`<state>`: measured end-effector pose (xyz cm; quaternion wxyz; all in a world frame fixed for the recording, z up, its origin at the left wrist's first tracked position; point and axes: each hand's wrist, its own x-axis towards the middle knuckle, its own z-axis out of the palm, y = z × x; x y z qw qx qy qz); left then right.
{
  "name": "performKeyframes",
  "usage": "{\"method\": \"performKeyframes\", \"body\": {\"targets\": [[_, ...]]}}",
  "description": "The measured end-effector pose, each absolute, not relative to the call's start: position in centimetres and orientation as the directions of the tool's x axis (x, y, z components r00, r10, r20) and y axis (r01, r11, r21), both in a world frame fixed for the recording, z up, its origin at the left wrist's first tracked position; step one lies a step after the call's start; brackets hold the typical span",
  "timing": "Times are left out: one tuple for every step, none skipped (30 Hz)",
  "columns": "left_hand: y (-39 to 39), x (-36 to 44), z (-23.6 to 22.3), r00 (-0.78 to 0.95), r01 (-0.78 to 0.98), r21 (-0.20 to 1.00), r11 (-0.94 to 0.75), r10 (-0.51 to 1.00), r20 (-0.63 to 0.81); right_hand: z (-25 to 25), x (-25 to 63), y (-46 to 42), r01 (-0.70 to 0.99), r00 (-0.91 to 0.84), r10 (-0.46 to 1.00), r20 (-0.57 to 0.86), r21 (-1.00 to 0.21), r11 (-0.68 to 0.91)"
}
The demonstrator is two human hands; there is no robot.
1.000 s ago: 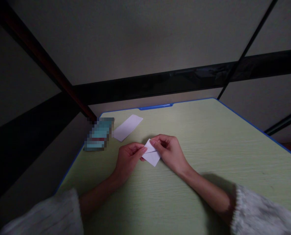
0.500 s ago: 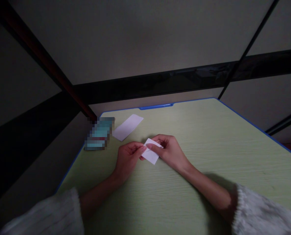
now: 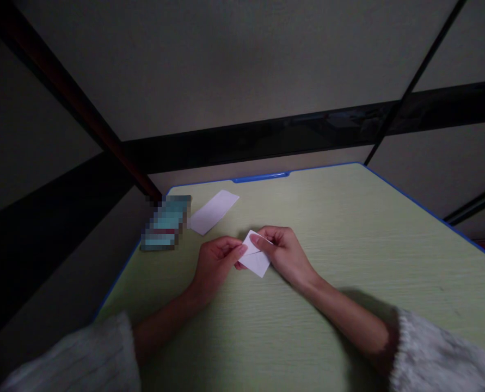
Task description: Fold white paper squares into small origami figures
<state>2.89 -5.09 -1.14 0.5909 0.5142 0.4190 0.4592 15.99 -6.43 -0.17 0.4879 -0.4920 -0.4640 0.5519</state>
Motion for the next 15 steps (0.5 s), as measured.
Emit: {"method": "performKeyframes", "body": {"targets": [[-5.12,2.89,-1.13,0.236,-0.109,0.993,0.051,0.971,-0.024,-0.17,15.97,-6.45,-0.082,-0.035,0.995,-0.089,-0.992,-0.092],[-5.16,2.89,-1.11,0.243,-0.106,0.993,0.053,0.970,-0.026,-0.16,15.95,-6.47,-0.086,-0.030,0.996,-0.088,-0.992,-0.090],[-5.19,2.88,-1.09,0.250,-0.104,0.993,0.055,0.968,-0.027,-0.13,15.93,-6.49,-0.091,-0.026,0.996,-0.087,-0.992,-0.089],[-5.22,2.87,-1.07,0.254,-0.103,0.993,0.056,0.967,-0.028,-0.11,15.92,-6.51,-0.097,-0.026,0.996,-0.087,-0.991,-0.089],[-5.24,2.86,-1.04,0.255,-0.102,0.993,0.053,0.967,-0.025,-0.08,15.93,-6.53,-0.102,-0.030,0.996,-0.087,-0.991,-0.089],[-5.25,2.85,-1.01,0.254,-0.103,0.994,0.049,0.967,-0.021,-0.06,15.94,-6.54,-0.104,-0.038,0.996,-0.086,-0.991,-0.090],[-5.26,2.84,-0.98,0.250,-0.105,0.993,0.046,0.968,-0.018,-0.06,15.97,-6.54,-0.099,-0.047,0.995,-0.085,-0.991,-0.090],[-5.25,2.82,-0.94,0.243,-0.106,0.993,0.044,0.970,-0.017,-0.06,16.00,-6.52,-0.088,-0.060,0.995,-0.084,-0.992,-0.089],[-5.22,2.80,-0.91,0.234,-0.105,0.994,0.041,0.972,-0.016,-0.08,16.05,-6.49,-0.073,-0.074,0.994,-0.082,-0.993,-0.088],[-5.19,2.78,-0.88,0.222,-0.105,0.994,0.037,0.975,-0.013,-0.11,16.10,-6.45,-0.056,-0.088,0.993,-0.079,-0.995,-0.084],[-5.16,2.76,-0.86,0.207,-0.104,0.994,0.032,0.978,-0.009,-0.16,16.14,-6.41,-0.039,-0.104,0.992,-0.074,-0.996,-0.079],[-5.12,2.74,-0.85,0.189,-0.103,0.994,0.023,0.982,-0.003,-0.20,16.18,-6.36,-0.026,-0.121,0.990,-0.067,-0.997,-0.071],[-5.10,2.71,-0.84,0.168,-0.102,0.995,0.012,0.986,0.006,-0.24,16.20,-6.32,-0.018,-0.136,0.989,-0.055,-0.998,-0.058],[-5.08,2.69,-0.83,0.149,-0.102,0.995,-0.001,0.989,0.017,-0.26,16.21,-6.28,-0.013,-0.149,0.988,-0.041,-0.999,-0.043],[-5.08,2.68,-0.81,0.132,-0.100,0.995,-0.013,0.991,0.026,-0.26,16.21,-6.27,-0.006,-0.157,0.987,-0.024,-1.000,-0.025]]}}
